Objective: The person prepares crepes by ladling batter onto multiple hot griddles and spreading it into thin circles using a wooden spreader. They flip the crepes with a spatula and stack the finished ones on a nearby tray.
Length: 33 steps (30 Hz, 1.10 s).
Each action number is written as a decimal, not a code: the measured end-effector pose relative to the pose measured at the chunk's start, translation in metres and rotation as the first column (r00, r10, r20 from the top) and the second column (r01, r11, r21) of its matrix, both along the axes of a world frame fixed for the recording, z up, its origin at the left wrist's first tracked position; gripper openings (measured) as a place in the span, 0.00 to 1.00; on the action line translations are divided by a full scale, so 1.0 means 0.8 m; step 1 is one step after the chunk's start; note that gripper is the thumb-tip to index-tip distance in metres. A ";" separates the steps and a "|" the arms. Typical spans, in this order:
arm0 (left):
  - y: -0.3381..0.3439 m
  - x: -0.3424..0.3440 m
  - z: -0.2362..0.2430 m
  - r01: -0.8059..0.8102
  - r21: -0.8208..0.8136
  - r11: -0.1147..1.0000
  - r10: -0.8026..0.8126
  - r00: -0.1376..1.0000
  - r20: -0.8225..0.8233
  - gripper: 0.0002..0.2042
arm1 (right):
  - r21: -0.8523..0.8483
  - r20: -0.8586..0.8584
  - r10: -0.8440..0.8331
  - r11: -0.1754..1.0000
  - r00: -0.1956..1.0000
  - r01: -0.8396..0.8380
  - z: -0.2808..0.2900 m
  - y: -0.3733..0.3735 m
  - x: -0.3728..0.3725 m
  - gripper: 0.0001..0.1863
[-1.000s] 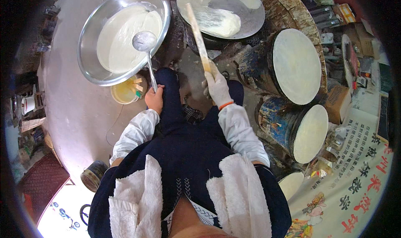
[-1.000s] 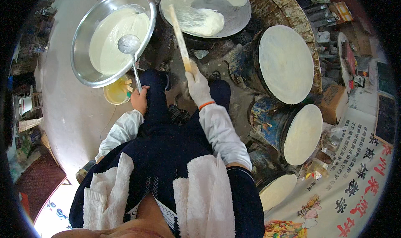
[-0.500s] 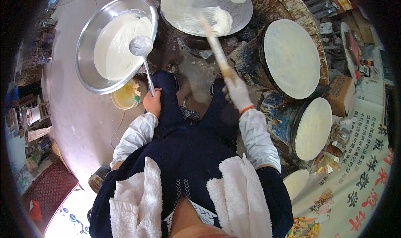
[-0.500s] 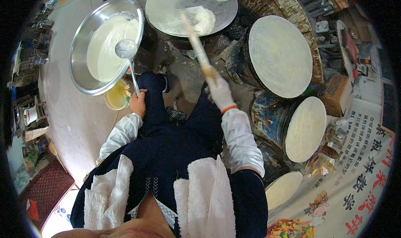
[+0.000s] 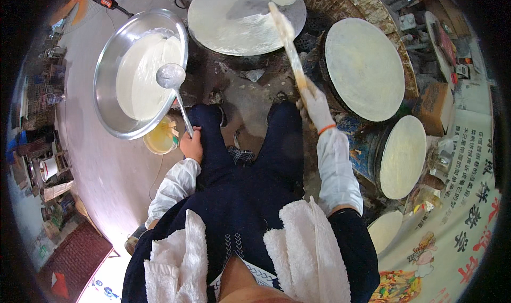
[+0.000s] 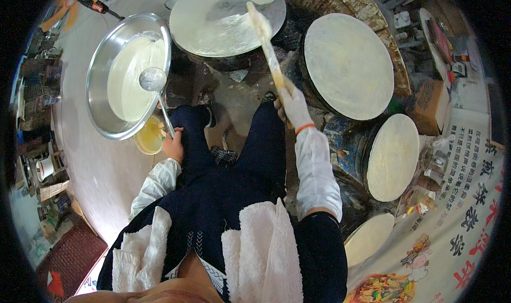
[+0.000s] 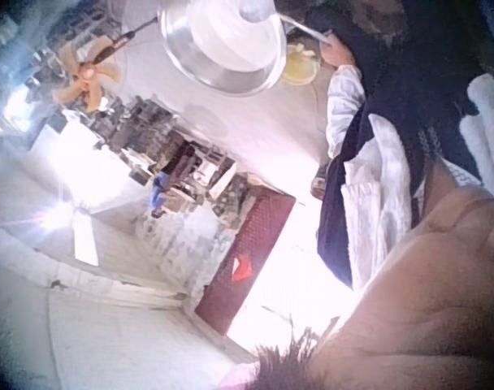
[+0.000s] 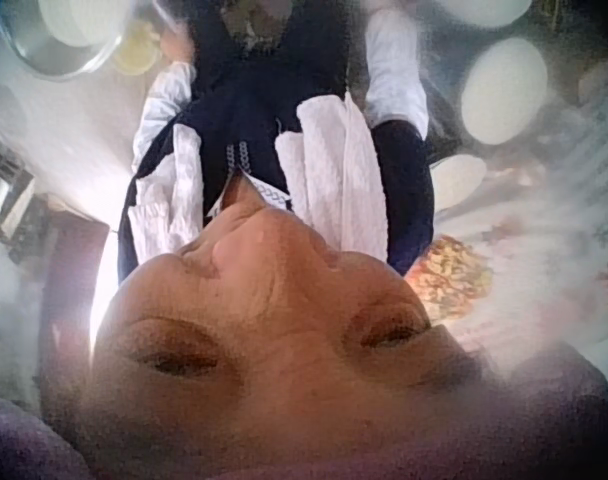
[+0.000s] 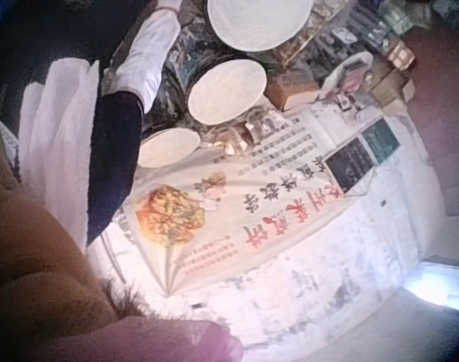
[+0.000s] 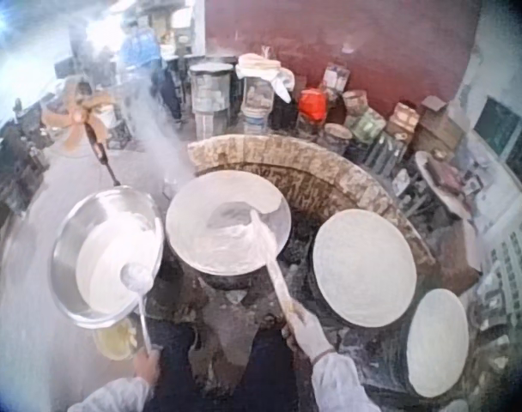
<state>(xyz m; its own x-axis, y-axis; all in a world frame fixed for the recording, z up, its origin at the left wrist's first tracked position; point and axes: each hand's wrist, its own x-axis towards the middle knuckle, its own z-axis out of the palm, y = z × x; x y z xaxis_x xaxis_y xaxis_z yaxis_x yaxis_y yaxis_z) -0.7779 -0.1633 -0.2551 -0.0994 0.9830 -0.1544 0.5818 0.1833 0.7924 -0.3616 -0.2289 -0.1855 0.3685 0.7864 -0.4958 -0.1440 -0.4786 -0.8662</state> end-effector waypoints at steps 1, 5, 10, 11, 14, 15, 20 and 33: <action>0.000 0.000 -0.002 0.003 0.000 1.000 -0.003 1.000 -0.005 0.12 | 0.039 0.098 -0.027 0.999 0.995 0.024 0.008 0.019 0.007 0.24; 0.001 -0.005 -0.009 -0.001 -0.015 1.000 0.000 1.000 -0.021 0.12 | -0.073 0.807 0.031 0.996 0.589 0.047 0.010 0.125 0.034 0.22; 0.005 -0.002 -0.004 0.016 -0.002 1.000 -0.016 0.999 -0.052 0.13 | -0.051 0.909 0.010 0.995 0.416 0.087 0.025 0.137 -0.002 0.23; 0.001 -0.002 -0.003 0.005 0.014 1.000 -0.005 0.999 -0.033 0.13 | -0.028 0.898 -0.022 0.994 0.440 0.106 0.016 0.121 -0.012 0.25; 0.002 -0.001 -0.001 -0.032 0.042 0.999 0.032 0.999 -0.011 0.12 | -0.121 0.815 0.004 0.979 0.579 0.163 -0.003 0.104 -0.015 0.28; 0.002 -0.001 -0.004 -0.028 0.025 0.999 0.029 0.999 -0.035 0.12 | -0.074 0.816 -0.038 0.983 0.577 0.168 -0.008 0.115 -0.006 0.27; 0.006 0.003 0.008 -0.007 0.013 1.000 0.008 0.996 -0.084 0.11 | 0.009 0.810 -0.059 0.996 0.584 0.088 0.001 0.221 0.064 0.22; 0.007 -0.001 0.001 -0.027 -0.002 1.000 0.027 0.999 -0.017 0.10 | 0.041 0.771 0.041 0.993 0.635 -0.113 0.012 0.181 -0.024 0.22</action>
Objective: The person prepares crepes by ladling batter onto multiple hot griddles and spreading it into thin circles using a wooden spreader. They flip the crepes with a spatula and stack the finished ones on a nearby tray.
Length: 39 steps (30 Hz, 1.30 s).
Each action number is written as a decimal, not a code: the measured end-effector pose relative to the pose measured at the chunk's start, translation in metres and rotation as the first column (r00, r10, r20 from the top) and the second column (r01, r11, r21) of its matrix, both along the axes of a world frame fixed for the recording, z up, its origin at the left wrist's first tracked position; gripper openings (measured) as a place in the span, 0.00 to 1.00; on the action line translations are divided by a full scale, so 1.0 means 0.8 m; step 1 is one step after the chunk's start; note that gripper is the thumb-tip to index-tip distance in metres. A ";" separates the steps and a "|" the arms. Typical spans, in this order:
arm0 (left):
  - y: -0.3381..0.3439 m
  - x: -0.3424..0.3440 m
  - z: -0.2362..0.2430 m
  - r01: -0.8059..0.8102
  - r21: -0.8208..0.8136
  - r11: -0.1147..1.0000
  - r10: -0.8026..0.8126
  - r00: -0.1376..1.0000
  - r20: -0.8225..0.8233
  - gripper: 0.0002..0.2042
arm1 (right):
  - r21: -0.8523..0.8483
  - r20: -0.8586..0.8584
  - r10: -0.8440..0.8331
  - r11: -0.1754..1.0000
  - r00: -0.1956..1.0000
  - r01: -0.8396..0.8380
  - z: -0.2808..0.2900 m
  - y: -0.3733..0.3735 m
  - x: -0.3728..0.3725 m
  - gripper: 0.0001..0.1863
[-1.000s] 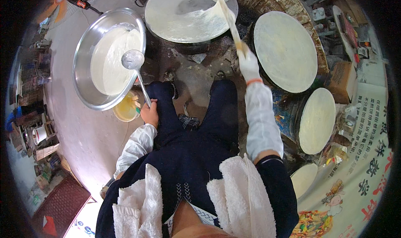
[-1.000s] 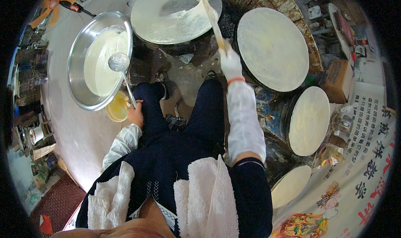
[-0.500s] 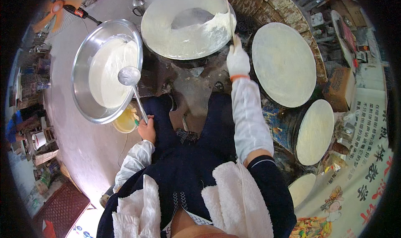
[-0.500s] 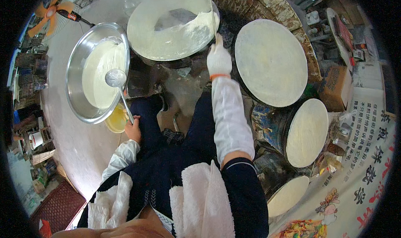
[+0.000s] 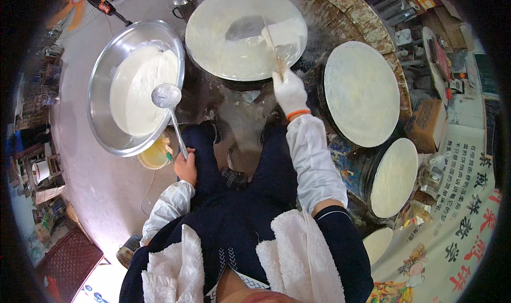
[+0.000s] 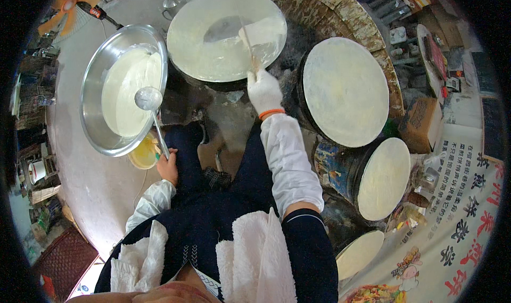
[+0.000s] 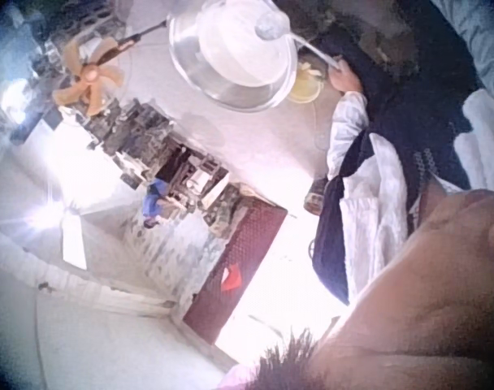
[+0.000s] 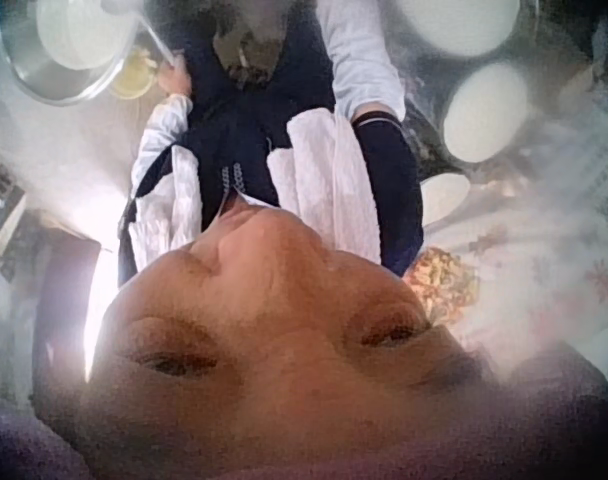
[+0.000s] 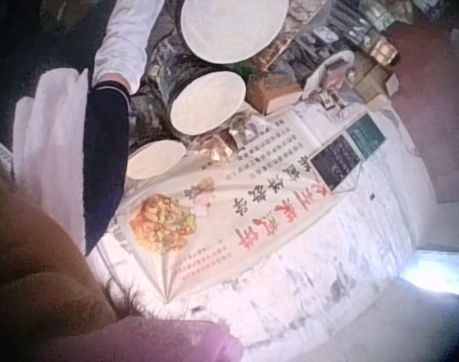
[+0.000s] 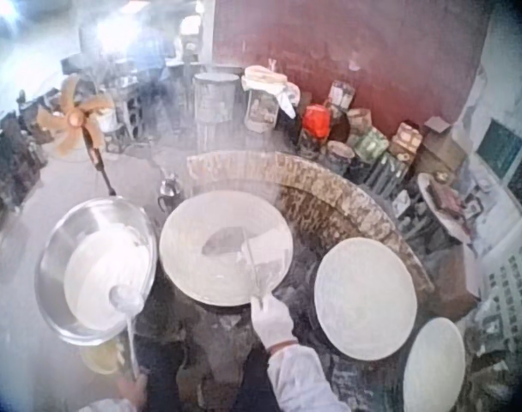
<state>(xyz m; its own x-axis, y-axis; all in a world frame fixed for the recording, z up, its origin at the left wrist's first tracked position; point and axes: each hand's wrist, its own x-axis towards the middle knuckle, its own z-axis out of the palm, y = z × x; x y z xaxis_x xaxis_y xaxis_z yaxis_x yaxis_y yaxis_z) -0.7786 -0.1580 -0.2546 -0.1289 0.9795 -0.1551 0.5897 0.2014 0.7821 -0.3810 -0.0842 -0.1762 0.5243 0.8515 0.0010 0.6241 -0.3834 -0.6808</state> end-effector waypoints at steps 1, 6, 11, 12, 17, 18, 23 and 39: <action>0.001 0.006 0.008 0.009 -0.031 0.999 -0.009 1.000 0.009 0.10 | 0.066 0.064 0.011 0.998 0.998 -0.015 -0.005 -0.006 0.016 0.23; -0.001 -0.008 -0.006 0.016 0.023 1.000 -0.017 0.999 0.050 0.11 | 0.061 0.095 -0.207 0.978 0.974 0.202 -0.007 -0.061 0.046 0.27; 0.001 -0.011 -0.001 -0.006 -0.027 1.000 0.008 0.997 0.077 0.12 | -0.002 0.116 -0.125 0.992 0.985 0.126 -0.006 -0.053 -0.026 0.30; 0.003 -0.009 0.003 -0.003 -0.037 0.999 0.007 0.996 0.089 0.12 | 0.139 0.156 -0.138 0.983 0.978 0.117 -0.022 -0.037 -0.038 0.30; 0.006 -0.009 0.036 0.032 -0.100 0.994 -0.016 0.988 0.155 0.14 | -0.237 0.185 -0.026 0.969 0.982 0.070 0.020 0.040 -0.069 0.27; 0.007 -0.015 0.049 0.057 -0.142 0.988 -0.023 0.973 0.230 0.15 | -0.270 0.194 0.024 0.962 0.981 0.030 0.023 0.041 -0.057 0.26; 0.026 -0.021 0.181 0.244 -0.416 0.876 0.036 0.828 0.560 0.20 | -0.007 0.151 -0.209 0.977 0.966 0.212 0.008 0.000 -0.016 0.25; 0.112 0.013 0.283 0.430 -0.331 0.840 -0.037 0.654 0.755 0.20 | 0.167 -0.066 0.046 0.985 0.997 -0.034 -0.031 -0.044 -0.095 0.27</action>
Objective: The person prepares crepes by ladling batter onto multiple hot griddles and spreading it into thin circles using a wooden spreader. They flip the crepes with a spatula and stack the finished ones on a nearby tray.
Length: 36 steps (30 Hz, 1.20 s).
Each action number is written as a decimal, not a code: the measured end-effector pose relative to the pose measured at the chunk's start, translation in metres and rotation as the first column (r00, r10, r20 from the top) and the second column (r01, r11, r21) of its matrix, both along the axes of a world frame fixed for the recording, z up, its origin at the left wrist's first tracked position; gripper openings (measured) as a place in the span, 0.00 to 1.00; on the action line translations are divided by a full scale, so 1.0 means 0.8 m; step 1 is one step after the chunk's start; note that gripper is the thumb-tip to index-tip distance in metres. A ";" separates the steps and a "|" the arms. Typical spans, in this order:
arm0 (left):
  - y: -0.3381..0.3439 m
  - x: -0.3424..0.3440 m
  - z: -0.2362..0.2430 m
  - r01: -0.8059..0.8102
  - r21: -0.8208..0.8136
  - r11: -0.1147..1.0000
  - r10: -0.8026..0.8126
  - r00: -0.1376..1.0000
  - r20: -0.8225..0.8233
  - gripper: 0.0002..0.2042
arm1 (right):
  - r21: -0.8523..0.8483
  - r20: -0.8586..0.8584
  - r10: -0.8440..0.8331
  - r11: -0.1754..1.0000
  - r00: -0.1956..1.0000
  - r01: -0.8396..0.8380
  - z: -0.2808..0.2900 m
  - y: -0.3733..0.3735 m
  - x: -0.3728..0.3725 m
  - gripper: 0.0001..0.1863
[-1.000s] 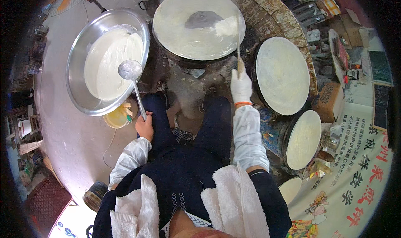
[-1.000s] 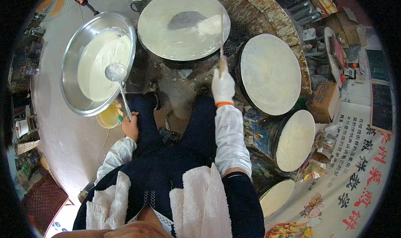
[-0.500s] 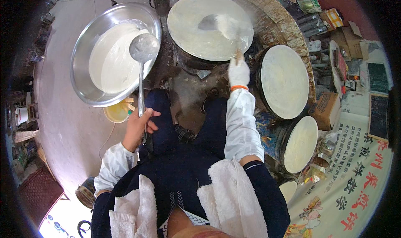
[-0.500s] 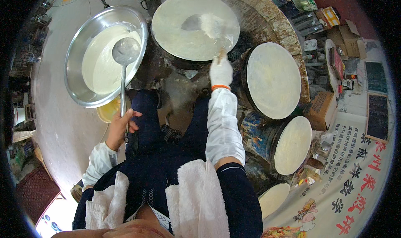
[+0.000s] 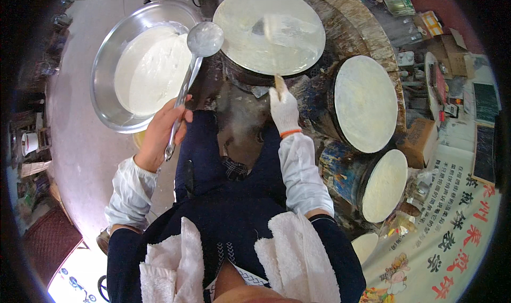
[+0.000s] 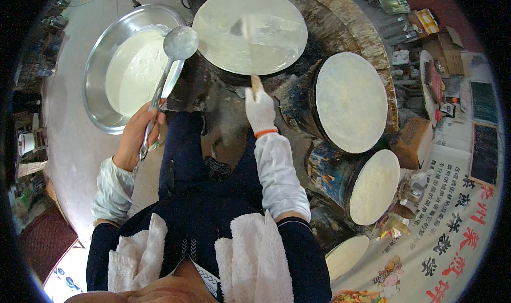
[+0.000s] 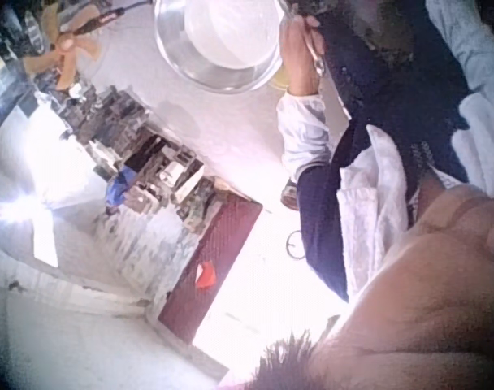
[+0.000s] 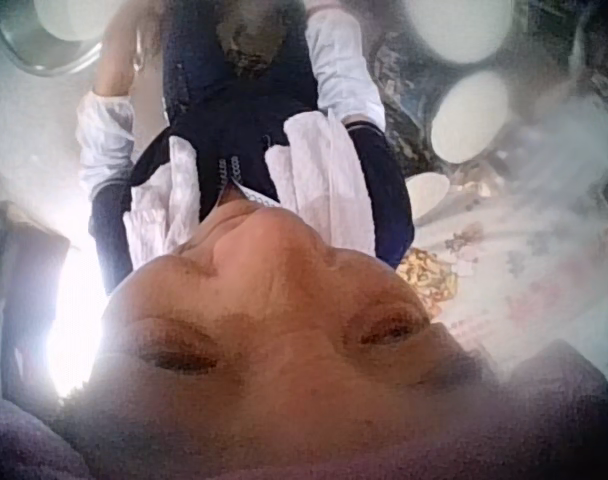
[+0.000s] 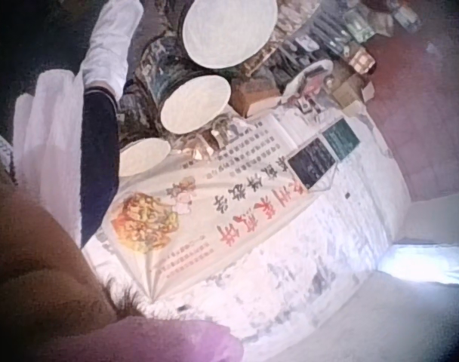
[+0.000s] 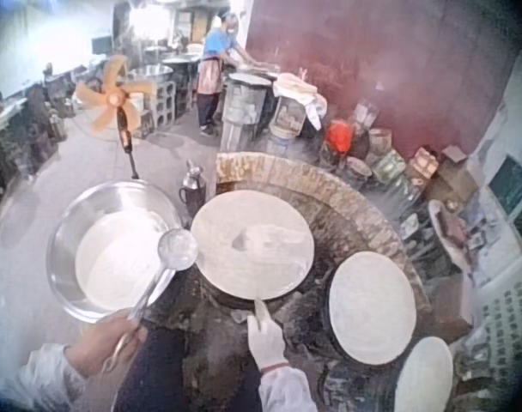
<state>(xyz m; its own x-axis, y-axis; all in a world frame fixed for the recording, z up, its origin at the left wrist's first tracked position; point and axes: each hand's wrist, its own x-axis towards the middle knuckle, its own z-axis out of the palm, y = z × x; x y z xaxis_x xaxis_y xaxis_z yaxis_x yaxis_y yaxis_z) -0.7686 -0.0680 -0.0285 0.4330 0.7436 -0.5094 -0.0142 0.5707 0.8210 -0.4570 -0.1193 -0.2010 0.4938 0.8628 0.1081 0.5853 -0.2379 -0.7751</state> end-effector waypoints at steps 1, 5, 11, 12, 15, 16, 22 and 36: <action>0.009 0.006 -0.004 0.021 0.019 1.000 -0.020 1.000 -0.015 0.18 | 0.082 -0.044 0.059 0.995 0.997 -0.056 -0.012 0.019 0.010 0.28; 0.050 0.038 -0.006 0.053 0.048 0.997 -0.052 0.998 -0.021 0.18 | -0.195 0.101 -0.117 0.972 0.988 0.135 0.043 0.061 0.083 0.25; 0.118 0.087 -0.017 0.042 0.133 0.990 -0.030 0.995 -0.097 0.16 | -0.071 0.068 0.220 0.974 0.973 -0.215 0.034 0.050 0.109 0.24; 0.127 0.099 -0.019 0.041 0.141 0.989 -0.026 0.994 -0.107 0.16 | -0.059 0.040 0.297 0.954 0.954 -0.295 0.033 0.037 0.099 0.24; 0.149 0.129 -0.040 0.017 0.128 0.992 -0.008 0.997 -0.076 0.14 | -0.174 -0.117 0.205 0.959 0.972 -0.223 0.059 -0.011 0.072 0.25; 0.153 0.140 -0.048 0.053 0.136 0.989 -0.041 0.996 -0.085 0.13 | -0.076 -0.162 0.172 0.980 0.972 -0.186 0.042 -0.027 0.074 0.25; 0.113 0.155 -0.109 0.095 0.113 0.989 -0.091 0.995 -0.040 0.13 | 0.039 -0.498 -0.002 0.999 0.867 0.025 0.005 -0.010 -0.002 0.26; 0.087 0.081 -0.038 -0.069 -0.355 0.932 0.226 0.877 0.423 0.21 | -0.055 -0.113 -0.199 0.980 0.974 0.193 0.054 0.076 -0.011 0.17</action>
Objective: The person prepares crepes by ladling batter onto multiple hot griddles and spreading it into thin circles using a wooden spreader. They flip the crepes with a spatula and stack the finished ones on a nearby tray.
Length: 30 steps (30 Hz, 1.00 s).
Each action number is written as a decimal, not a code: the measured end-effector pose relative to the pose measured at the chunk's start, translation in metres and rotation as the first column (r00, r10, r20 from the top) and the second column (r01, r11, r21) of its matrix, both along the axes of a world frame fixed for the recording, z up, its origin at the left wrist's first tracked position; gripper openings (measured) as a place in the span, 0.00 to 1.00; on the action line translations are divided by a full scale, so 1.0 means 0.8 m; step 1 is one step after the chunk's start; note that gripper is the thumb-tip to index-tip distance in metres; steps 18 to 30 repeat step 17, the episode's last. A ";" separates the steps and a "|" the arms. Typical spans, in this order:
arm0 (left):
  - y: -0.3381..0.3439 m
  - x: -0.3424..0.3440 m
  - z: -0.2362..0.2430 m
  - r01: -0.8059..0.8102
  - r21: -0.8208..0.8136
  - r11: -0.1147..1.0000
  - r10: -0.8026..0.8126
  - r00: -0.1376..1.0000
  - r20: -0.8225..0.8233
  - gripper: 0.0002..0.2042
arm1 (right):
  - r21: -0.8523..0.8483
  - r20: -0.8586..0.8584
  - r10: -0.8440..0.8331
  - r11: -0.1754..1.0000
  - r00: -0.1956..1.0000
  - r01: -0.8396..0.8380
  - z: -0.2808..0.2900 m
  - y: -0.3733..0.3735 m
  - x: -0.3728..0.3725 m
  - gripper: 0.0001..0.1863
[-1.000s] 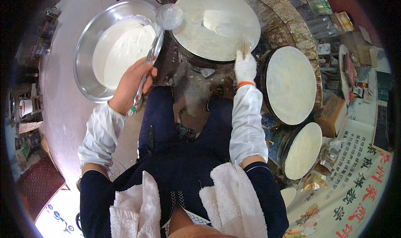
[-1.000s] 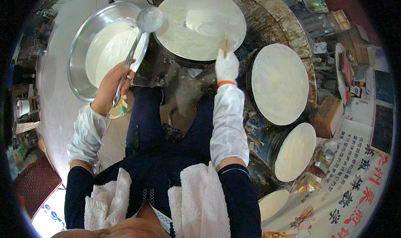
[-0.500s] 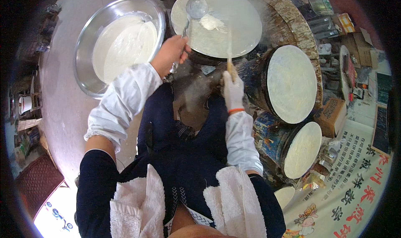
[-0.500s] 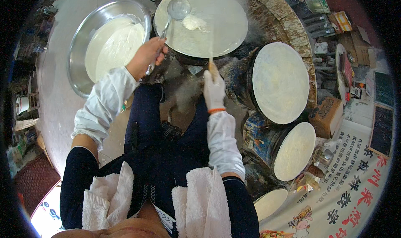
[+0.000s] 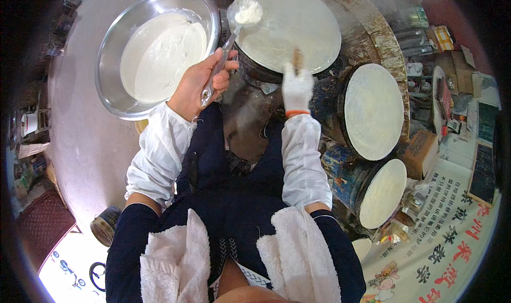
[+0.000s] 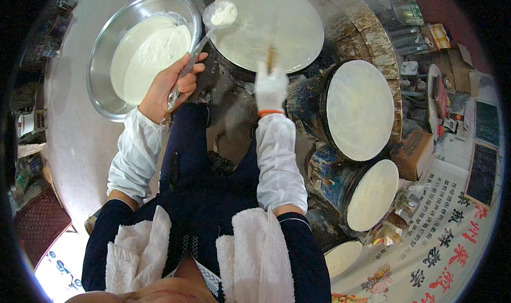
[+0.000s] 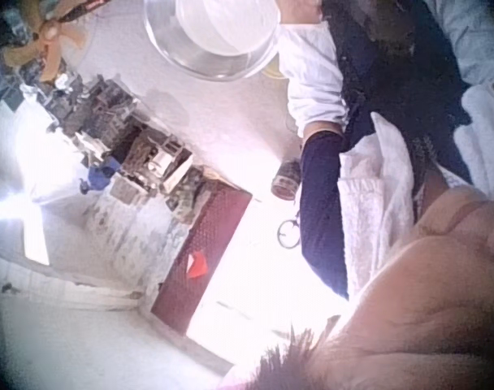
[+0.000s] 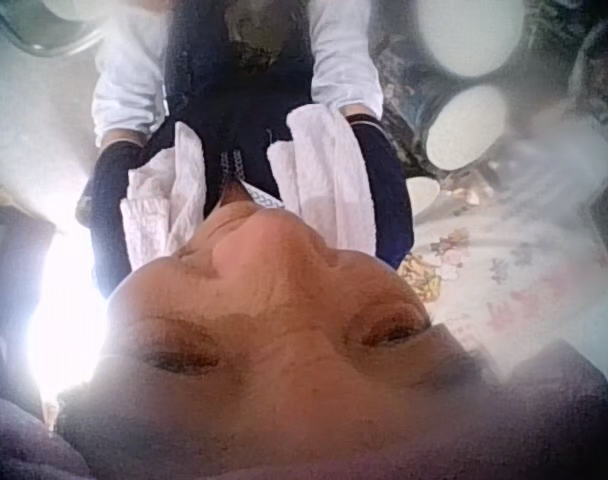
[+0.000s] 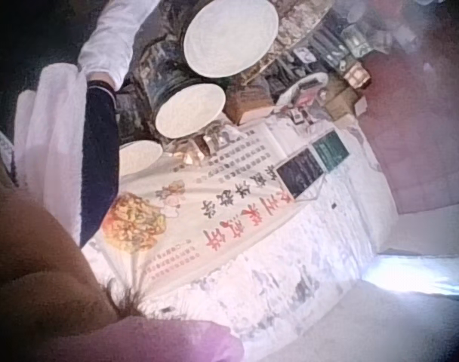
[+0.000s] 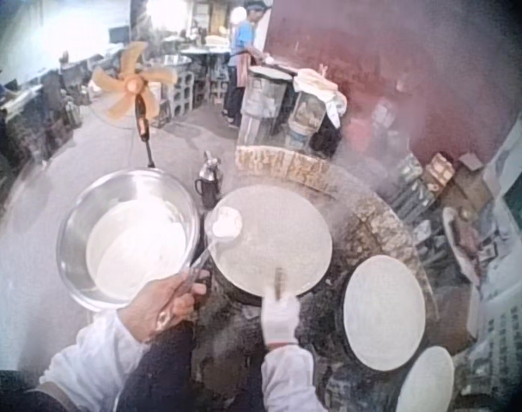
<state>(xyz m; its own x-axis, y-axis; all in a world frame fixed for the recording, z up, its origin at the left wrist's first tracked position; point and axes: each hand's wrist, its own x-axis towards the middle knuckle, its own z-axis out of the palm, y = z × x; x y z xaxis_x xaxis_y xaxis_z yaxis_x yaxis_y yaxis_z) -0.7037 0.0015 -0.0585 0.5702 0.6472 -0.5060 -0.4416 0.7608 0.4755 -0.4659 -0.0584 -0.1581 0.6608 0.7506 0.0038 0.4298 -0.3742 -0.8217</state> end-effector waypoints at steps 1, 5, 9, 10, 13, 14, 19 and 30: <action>-0.005 0.004 0.011 0.014 0.060 0.998 -0.015 1.000 0.014 0.21 | 0.125 0.016 -0.032 0.992 0.999 0.030 -0.020 -0.006 0.026 0.17; -0.014 -0.017 0.051 -0.031 0.179 0.983 0.038 0.999 -0.033 0.23 | -0.320 0.209 0.365 0.902 0.907 -0.289 0.010 -0.044 -0.024 0.22; -0.021 -0.048 0.056 -0.033 0.154 0.987 0.045 0.996 -0.078 0.24 | 0.018 -0.026 0.444 0.896 0.896 -0.443 -0.006 -0.072 -0.018 0.27; -0.026 -0.063 0.052 -0.042 0.173 0.984 0.058 0.994 -0.091 0.24 | 0.119 -0.061 0.347 0.933 0.936 -0.338 0.002 -0.069 -0.009 0.25; -0.042 -0.097 0.034 -0.073 0.194 0.978 0.096 0.989 -0.110 0.24 | 0.149 0.022 0.039 0.988 0.999 -0.042 -0.001 -0.058 0.081 0.24; -0.047 -0.103 0.029 -0.091 0.185 0.979 0.116 0.985 -0.126 0.24 | 0.122 0.043 -0.031 0.992 0.999 0.025 0.000 -0.054 0.108 0.24; -0.052 -0.126 0.008 -0.093 0.190 0.977 0.120 0.983 -0.139 0.26 | 0.007 0.126 -0.074 0.997 0.989 0.074 0.009 -0.029 0.137 0.26; -0.052 -0.126 0.008 -0.093 0.190 0.977 0.120 0.983 -0.139 0.26 | 0.007 0.126 -0.074 0.997 0.989 0.074 0.009 -0.029 0.137 0.26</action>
